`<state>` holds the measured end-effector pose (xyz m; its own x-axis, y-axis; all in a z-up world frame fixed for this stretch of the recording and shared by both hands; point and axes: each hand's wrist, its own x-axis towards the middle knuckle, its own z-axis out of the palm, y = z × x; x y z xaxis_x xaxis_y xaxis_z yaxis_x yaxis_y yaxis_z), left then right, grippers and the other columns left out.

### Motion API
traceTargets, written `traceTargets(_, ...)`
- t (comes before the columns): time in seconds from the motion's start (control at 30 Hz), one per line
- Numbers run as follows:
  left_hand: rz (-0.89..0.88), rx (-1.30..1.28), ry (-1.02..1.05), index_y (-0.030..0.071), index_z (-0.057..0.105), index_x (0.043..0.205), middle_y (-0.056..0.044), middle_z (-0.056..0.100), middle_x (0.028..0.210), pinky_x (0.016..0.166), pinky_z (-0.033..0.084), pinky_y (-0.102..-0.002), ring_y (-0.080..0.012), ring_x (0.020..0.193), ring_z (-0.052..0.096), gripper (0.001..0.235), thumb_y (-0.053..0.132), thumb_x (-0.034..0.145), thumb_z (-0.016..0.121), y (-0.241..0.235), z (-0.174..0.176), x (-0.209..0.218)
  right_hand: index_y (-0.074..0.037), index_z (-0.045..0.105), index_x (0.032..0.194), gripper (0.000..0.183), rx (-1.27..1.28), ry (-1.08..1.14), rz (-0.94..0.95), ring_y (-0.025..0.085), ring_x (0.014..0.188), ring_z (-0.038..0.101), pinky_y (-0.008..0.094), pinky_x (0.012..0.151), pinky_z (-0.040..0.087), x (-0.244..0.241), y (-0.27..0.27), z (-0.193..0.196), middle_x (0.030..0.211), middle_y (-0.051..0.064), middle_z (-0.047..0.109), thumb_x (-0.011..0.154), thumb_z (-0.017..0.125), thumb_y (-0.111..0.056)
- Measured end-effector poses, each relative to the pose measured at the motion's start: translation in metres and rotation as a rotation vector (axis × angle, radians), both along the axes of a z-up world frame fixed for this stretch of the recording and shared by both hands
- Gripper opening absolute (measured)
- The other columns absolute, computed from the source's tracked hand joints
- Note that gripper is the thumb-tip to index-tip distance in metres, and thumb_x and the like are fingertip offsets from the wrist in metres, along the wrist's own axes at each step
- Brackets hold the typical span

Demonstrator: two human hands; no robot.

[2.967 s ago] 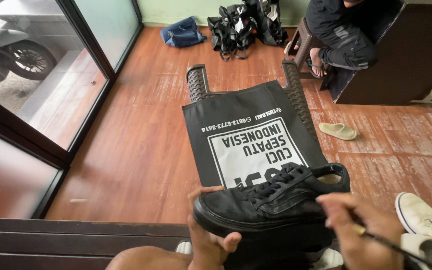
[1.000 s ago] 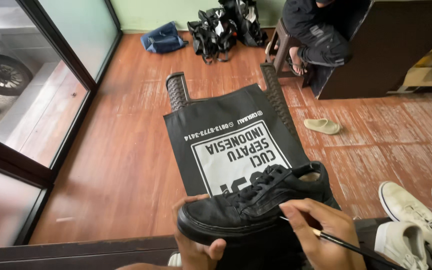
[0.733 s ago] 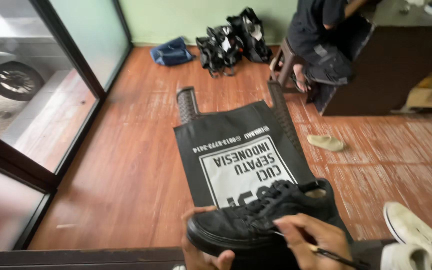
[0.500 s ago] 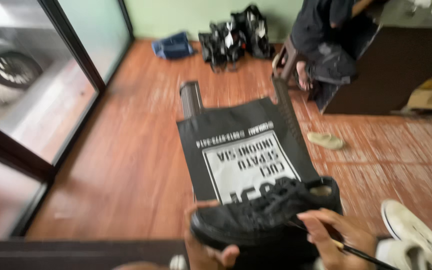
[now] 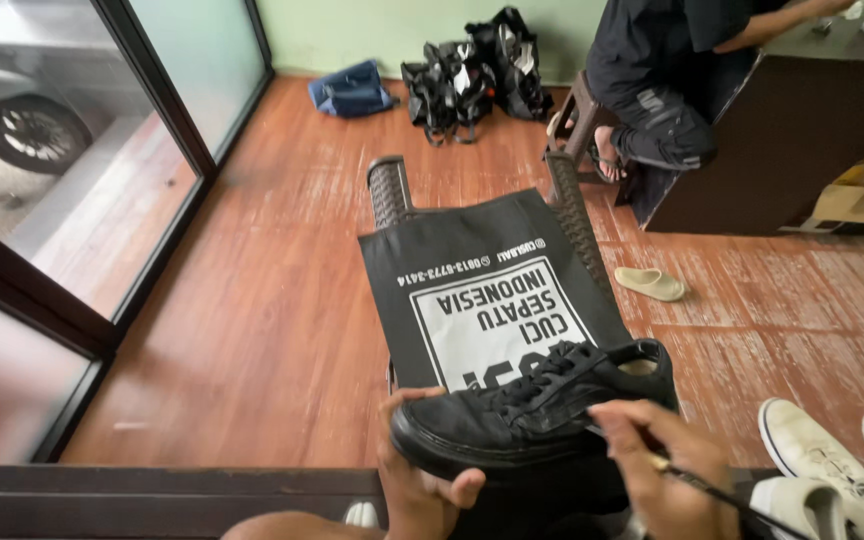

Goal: The person holds a black sneaker and uses a small brush to scrub the upper surface and toe area. They rotate the shoe to access different sides while continuing to brush the exterior.

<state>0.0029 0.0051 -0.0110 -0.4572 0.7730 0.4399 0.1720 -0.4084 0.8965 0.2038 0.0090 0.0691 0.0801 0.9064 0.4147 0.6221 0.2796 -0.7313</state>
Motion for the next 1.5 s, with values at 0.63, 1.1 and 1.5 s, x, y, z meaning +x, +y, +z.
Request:
traceTargets(0.63, 0.025, 0.047, 0.071, 0.006, 0.056, 0.110, -0.005, 0.063, 0.104, 0.077, 0.055, -0.031, -0.0182, 0.086, 0.069, 0.088, 0.079, 0.062, 0.062, 0.001, 0.001, -0.003, -0.011, 0.076, 0.082, 0.020, 0.001, 0.041, -0.079, 0.008, 0.051, 0.057, 0.019, 0.054, 0.041, 0.007, 0.004, -0.007, 0.056, 0.001, 0.063, 0.089, 0.062, -0.025)
traceTargets(1.1, -0.027, 0.105, 0.029, 0.001, 0.056, 0.113, -0.010, 0.063, 0.105, 0.088, 0.051, -0.031, -0.0214, 0.095, 0.067, 0.091, 0.077, 0.065, 0.063, 0.003, 0.002, 0.000, -0.013, 0.075, 0.083, 0.017, -0.003, -0.094, -0.079, 0.008, 0.058, 0.066, 0.019, 0.065, 0.046, 0.019, 0.006, 0.006, 0.069, -0.004, 0.070, 0.088, 0.063, -0.024)
traceTargets(1.5, -0.085, 0.087, -0.062, 0.002, 0.048, 0.118, -0.014, 0.065, 0.107, 0.089, 0.051, -0.034, -0.0227, 0.097, 0.066, 0.093, 0.076, 0.066, 0.069, -0.004, -0.006, 0.004, -0.018, 0.078, 0.085, 0.020, -0.091, -0.087, -0.074, 0.010, 0.058, 0.070, 0.024, 0.063, 0.050, 0.029, 0.006, -0.003, 0.068, -0.002, 0.076, 0.086, 0.062, -0.030)
